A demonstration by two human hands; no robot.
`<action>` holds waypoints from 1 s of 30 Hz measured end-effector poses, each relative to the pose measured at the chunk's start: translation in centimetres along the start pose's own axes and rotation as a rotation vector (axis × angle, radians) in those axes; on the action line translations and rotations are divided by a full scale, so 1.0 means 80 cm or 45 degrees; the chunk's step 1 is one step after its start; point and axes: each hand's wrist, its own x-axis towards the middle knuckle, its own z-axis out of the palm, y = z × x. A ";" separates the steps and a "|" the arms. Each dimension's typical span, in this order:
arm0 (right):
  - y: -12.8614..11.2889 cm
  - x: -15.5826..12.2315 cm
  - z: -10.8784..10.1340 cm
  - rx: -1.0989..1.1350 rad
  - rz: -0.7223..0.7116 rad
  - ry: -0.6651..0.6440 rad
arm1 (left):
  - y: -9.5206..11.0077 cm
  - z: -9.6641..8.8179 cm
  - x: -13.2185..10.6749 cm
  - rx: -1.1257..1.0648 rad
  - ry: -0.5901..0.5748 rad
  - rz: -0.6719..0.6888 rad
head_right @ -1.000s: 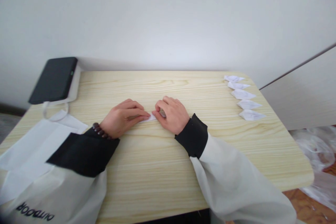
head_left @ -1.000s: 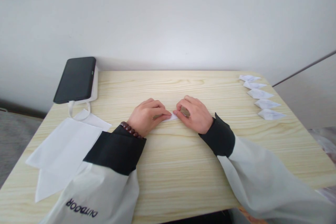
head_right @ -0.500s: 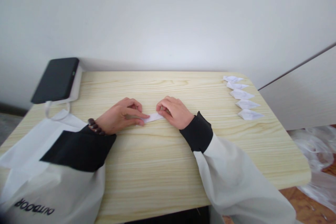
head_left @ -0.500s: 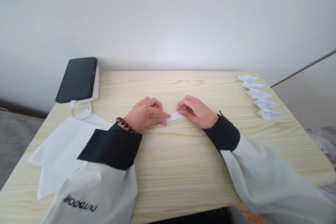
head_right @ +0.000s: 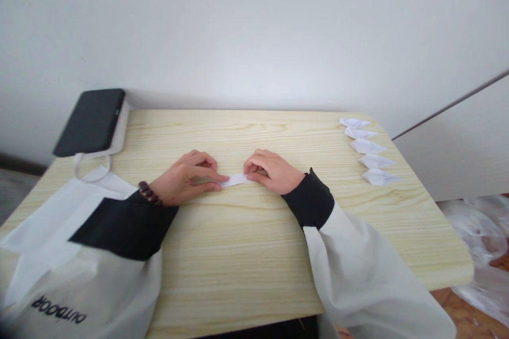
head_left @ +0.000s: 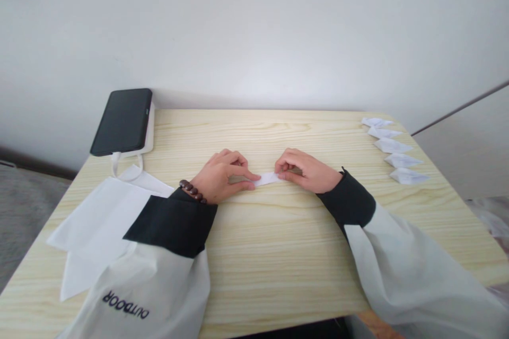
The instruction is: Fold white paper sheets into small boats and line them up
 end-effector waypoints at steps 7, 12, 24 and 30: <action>-0.004 -0.002 0.013 -0.025 -0.051 0.215 | 0.007 -0.003 0.000 -0.023 0.112 0.028; -0.007 -0.002 0.016 -0.053 -0.068 0.285 | 0.015 -0.006 0.002 -0.051 0.130 -0.017; -0.016 0.000 0.021 -0.097 -0.151 0.334 | 0.020 -0.008 0.001 -0.078 0.151 -0.052; -0.021 0.000 0.021 -0.153 -0.119 0.360 | 0.021 -0.006 0.001 -0.099 0.182 -0.105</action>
